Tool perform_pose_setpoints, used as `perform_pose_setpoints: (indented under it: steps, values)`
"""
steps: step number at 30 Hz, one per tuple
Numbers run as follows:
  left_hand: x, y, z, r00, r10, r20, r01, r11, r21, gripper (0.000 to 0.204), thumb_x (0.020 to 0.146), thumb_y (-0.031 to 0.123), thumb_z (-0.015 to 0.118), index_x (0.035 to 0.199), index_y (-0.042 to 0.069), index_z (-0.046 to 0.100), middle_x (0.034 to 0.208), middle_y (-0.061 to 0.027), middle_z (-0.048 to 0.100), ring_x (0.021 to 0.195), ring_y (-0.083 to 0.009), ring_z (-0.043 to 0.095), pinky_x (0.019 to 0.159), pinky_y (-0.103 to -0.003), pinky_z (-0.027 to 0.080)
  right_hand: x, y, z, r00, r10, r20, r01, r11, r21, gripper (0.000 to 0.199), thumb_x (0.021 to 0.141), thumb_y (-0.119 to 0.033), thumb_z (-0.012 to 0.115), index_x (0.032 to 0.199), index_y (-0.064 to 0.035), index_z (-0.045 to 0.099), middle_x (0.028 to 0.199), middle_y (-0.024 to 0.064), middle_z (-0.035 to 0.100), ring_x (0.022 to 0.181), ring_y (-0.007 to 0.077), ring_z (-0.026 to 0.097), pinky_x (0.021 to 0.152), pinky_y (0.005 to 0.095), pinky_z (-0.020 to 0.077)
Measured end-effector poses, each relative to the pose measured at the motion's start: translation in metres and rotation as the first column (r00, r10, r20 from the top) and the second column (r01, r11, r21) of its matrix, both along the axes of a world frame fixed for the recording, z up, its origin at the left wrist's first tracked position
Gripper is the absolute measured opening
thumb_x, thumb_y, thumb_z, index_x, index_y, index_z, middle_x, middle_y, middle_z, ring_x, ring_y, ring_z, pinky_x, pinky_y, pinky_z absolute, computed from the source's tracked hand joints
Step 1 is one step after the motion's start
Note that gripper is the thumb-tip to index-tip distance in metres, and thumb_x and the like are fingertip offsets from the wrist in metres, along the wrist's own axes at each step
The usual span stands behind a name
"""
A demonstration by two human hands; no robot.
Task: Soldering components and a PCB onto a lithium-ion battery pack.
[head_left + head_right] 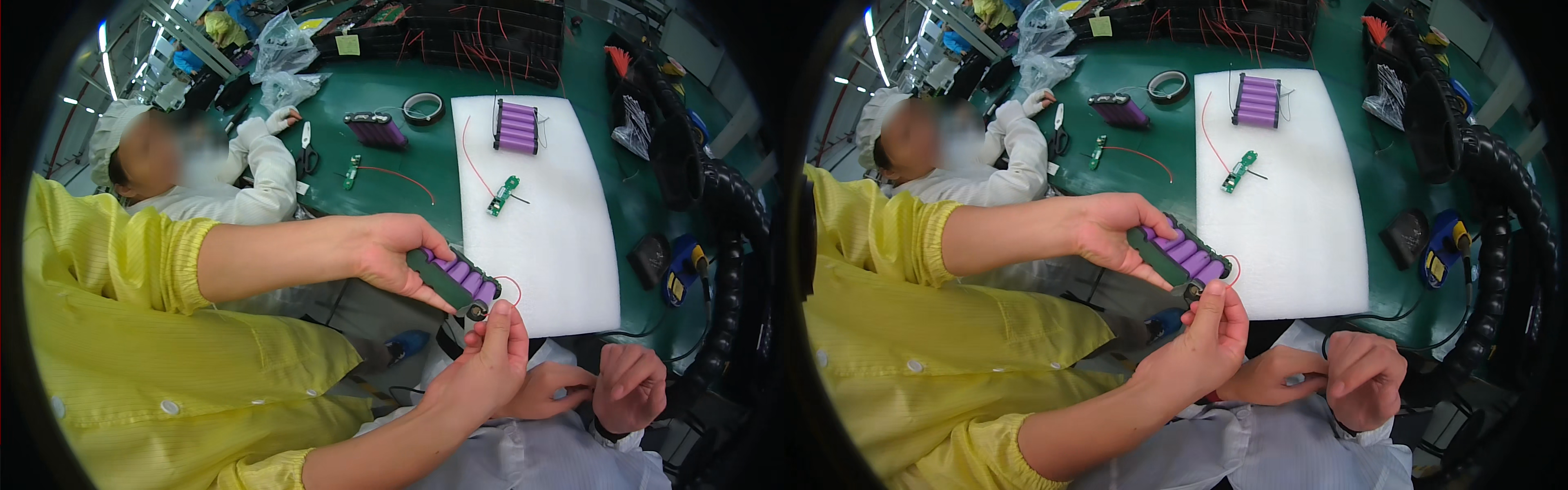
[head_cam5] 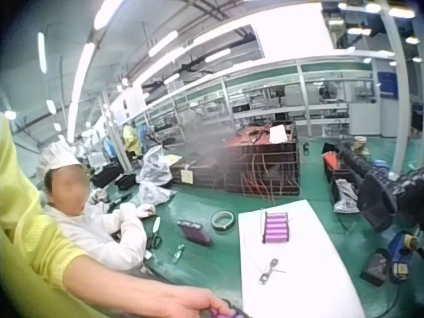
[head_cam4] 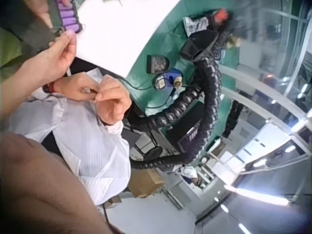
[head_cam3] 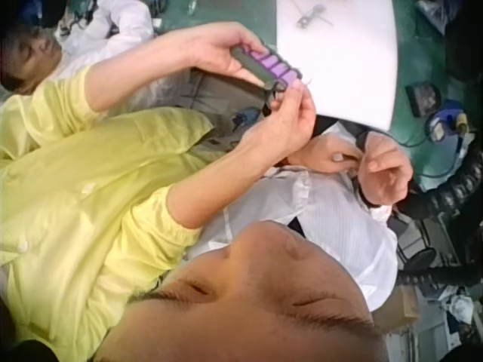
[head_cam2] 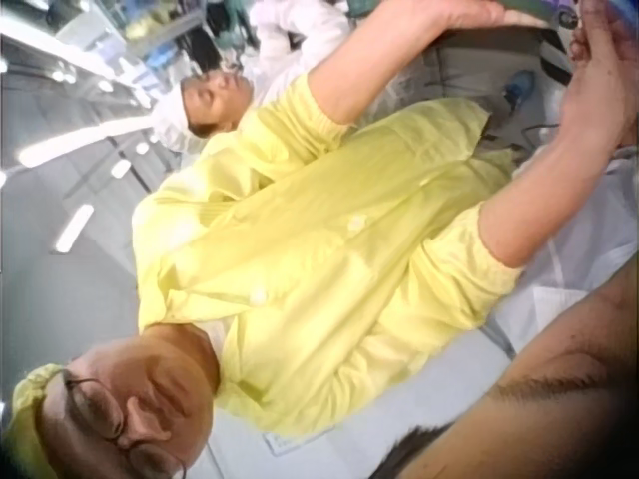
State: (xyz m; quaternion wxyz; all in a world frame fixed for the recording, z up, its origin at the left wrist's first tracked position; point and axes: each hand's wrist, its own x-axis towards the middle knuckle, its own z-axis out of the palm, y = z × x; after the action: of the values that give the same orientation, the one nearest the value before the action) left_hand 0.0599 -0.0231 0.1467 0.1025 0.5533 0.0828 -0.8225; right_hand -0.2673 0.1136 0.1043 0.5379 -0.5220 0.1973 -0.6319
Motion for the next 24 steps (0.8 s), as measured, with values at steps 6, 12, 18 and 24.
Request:
perform_pose_setpoints:
  steps: [6, 12, 18, 24]
  values:
    - [0.005, -0.001, -0.015, 0.99, 0.096, -0.107, -0.089, 0.993, 0.072, 0.029, 0.1, 0.001, 0.045, 0.126, -0.011, 0.041, 0.132, -0.0254, 0.053, 0.128, -0.0425, 0.056, 0.114, -0.065, 0.04, 0.005, -0.01, -0.005, 0.991, -0.073, -0.116, 0.09, 0.985, 0.15, 0.043, 0.103, -0.033, 0.056, 0.075, -0.001, 0.061, 0.069, 0.0065, 0.057, 0.053, 0.0127, 0.045, 0.052, 0.0281, 0.0332]
    - [-0.003, -0.003, -0.014, 0.989, 0.139, -0.041, -0.134, 0.986, 0.101, 0.029, 0.1, 0.002, 0.045, 0.126, -0.011, 0.041, 0.131, -0.0254, 0.053, 0.128, -0.0432, 0.056, 0.116, -0.065, 0.039, 0.02, -0.031, -0.01, 0.788, -0.21, -0.579, 0.242, 0.97, -0.023, 0.009, 0.095, -0.005, 0.062, 0.095, 0.0031, 0.065, 0.088, 0.0113, 0.063, 0.074, 0.0161, 0.059, 0.067, 0.0274, 0.0463]
    - [0.006, -0.008, -0.019, 0.983, 0.114, -0.145, -0.103, 0.991, 0.082, 0.032, 0.099, 0.005, 0.046, 0.127, -0.01, 0.041, 0.133, -0.0266, 0.051, 0.131, -0.0461, 0.053, 0.116, -0.064, 0.039, 0.043, -0.055, 0.0, 0.517, -0.233, -0.824, 0.098, 0.972, -0.214, 0.052, 0.08, 0.007, 0.068, 0.131, -0.0025, 0.061, 0.132, 0.018, 0.06, 0.12, 0.0386, 0.057, 0.1, 0.0424, 0.0474]
    - [-0.005, 0.006, -0.025, 0.86, 0.356, -0.367, -0.314, 0.934, 0.169, 0.025, 0.097, 0.007, 0.054, 0.117, -0.007, 0.049, 0.12, -0.0213, 0.055, 0.114, -0.0374, 0.054, 0.099, -0.054, 0.043, 0.058, -0.066, -0.004, 0.495, -0.178, -0.85, -0.019, 0.976, -0.215, 0.061, 0.08, 0.003, 0.072, 0.138, -0.0049, 0.057, 0.14, 0.0169, 0.054, 0.128, 0.0382, 0.053, 0.105, 0.0446, 0.0464]
